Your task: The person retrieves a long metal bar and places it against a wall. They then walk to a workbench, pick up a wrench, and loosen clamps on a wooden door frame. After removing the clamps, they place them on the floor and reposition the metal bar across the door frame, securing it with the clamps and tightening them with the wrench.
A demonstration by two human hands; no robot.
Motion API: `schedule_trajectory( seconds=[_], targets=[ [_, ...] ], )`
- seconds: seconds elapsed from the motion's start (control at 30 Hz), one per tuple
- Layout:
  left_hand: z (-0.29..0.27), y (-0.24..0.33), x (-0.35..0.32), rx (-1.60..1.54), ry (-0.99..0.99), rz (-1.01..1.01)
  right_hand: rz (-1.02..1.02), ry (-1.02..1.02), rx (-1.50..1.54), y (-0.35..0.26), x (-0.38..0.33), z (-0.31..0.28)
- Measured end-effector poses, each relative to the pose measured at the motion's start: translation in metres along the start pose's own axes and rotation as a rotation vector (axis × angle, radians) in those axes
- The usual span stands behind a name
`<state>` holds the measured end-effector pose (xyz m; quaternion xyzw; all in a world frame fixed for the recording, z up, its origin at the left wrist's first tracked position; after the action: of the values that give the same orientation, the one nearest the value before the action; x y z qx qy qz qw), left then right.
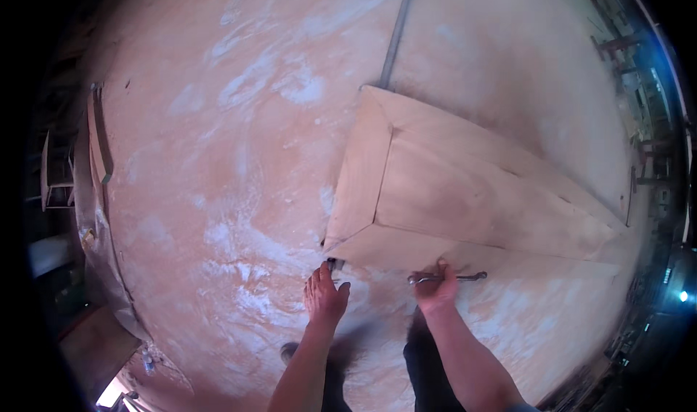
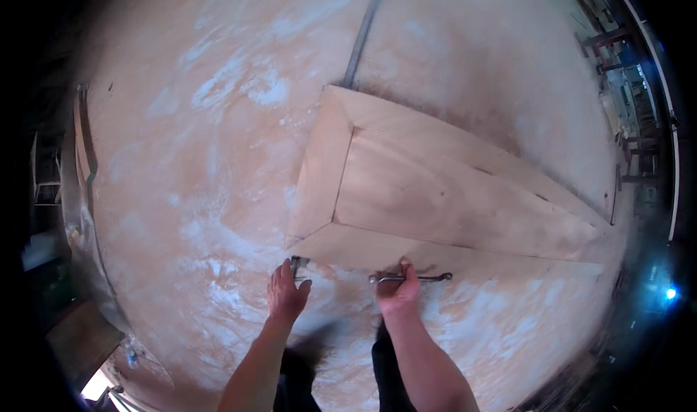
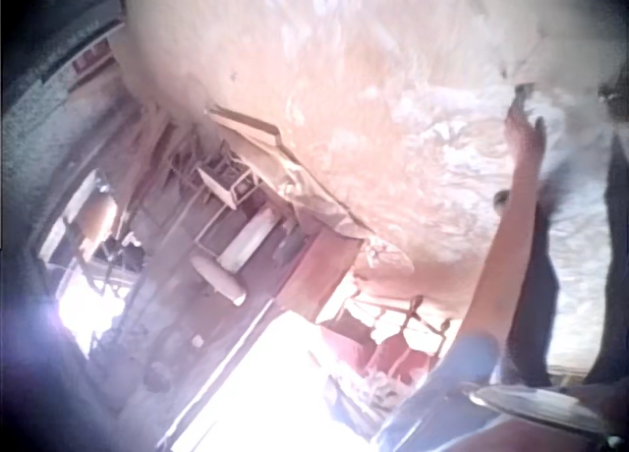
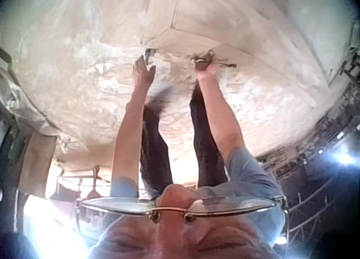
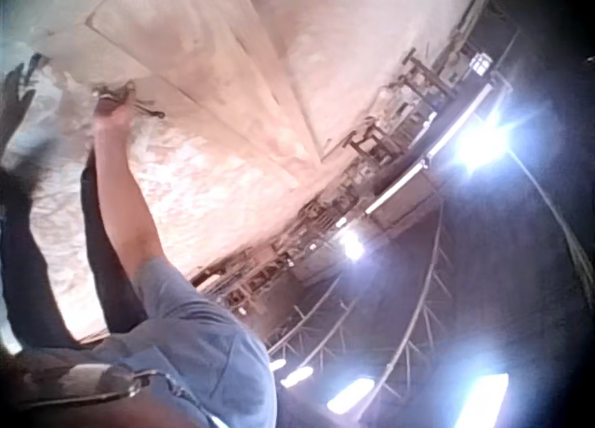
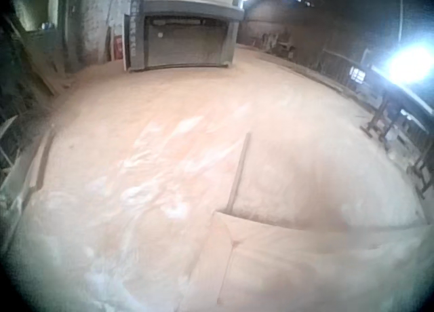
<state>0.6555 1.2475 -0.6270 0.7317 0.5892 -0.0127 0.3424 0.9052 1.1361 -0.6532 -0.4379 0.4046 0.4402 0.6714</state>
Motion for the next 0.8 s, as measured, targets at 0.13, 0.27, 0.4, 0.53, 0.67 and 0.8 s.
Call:
schedule_trajectory(
  seconds=[0.13,0.27,0.4,0.53,0.67,0.8],
  targets=[
    [0.040,0.003,0.028,0.068,-0.073,-0.173,0.063,-0.044,-0.028,0.004,-0.014,0.016],
    [0.064,-0.025,0.041,0.151,-0.064,-0.143,0.110,0.013,0.056,0.012,-0.022,0.026],
    [0.057,-0.059,0.046,0.268,-0.116,-0.022,0.109,0.013,-0.002,0.008,-0.026,0.017],
    [0.001,-0.116,0.079,0.309,-0.141,-0.134,0.107,-0.013,-0.063,-0.001,-0.065,0.023],
    [-0.110,-0.183,0.112,0.367,-0.007,-0.136,0.122,0.018,-0.057,0.003,-0.081,0.030],
    [-0.253,-0.121,0.121,0.360,0.020,-0.030,0.115,0.046,-0.039,0.012,-0.031,-0.013]
  ],
)
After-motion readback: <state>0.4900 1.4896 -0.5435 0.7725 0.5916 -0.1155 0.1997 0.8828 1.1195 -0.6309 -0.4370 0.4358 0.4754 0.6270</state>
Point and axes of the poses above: each hand's wrist, its own x-axis towards the middle knuckle, its own z-axis out of the palm, y = z × x, the point moved 4 cm from there along x, towards the middle knuckle, and after that the axes turned 5 degrees about z, right-handed, at the moved point
